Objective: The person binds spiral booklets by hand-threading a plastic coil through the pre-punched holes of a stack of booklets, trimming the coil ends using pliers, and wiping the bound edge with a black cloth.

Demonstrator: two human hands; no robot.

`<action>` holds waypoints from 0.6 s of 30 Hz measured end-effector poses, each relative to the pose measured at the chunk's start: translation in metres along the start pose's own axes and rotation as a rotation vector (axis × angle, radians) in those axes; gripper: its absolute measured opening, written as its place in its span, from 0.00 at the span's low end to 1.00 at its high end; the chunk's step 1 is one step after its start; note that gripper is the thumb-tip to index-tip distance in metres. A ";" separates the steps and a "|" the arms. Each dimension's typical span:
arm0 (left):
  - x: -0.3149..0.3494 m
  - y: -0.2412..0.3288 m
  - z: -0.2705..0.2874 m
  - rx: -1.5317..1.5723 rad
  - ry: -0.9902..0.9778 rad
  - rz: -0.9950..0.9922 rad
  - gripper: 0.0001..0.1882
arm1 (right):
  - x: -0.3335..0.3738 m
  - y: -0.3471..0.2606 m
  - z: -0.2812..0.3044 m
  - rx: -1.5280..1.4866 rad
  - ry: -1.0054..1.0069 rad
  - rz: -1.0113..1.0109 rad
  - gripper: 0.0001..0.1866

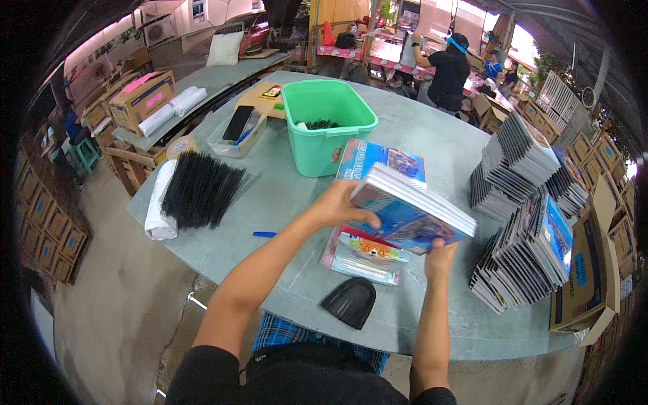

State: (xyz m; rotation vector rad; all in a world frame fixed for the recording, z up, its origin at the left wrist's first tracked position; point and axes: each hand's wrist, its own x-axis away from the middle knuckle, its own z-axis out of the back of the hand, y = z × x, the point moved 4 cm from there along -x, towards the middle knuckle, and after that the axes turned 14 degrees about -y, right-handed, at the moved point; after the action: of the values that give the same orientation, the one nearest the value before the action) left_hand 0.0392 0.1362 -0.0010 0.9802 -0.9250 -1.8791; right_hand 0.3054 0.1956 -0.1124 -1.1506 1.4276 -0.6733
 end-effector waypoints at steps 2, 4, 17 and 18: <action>0.016 -0.016 0.003 0.095 0.020 0.186 0.33 | 0.003 0.001 -0.020 -0.010 -0.213 -0.008 0.32; 0.038 -0.033 0.001 0.218 0.094 0.180 0.34 | 0.010 -0.003 -0.035 0.111 -0.197 -0.115 0.34; 0.056 -0.031 -0.004 0.596 0.400 0.023 0.21 | 0.010 -0.062 -0.076 0.088 -0.207 0.023 0.20; 0.051 -0.028 -0.005 0.618 0.434 0.035 0.20 | 0.008 -0.056 -0.079 0.113 -0.175 -0.038 0.18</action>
State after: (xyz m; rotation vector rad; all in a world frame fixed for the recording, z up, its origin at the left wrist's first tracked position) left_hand 0.0154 0.1012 -0.0417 1.6430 -1.2603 -1.2752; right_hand 0.2461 0.1526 -0.0486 -1.1219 1.2078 -0.6549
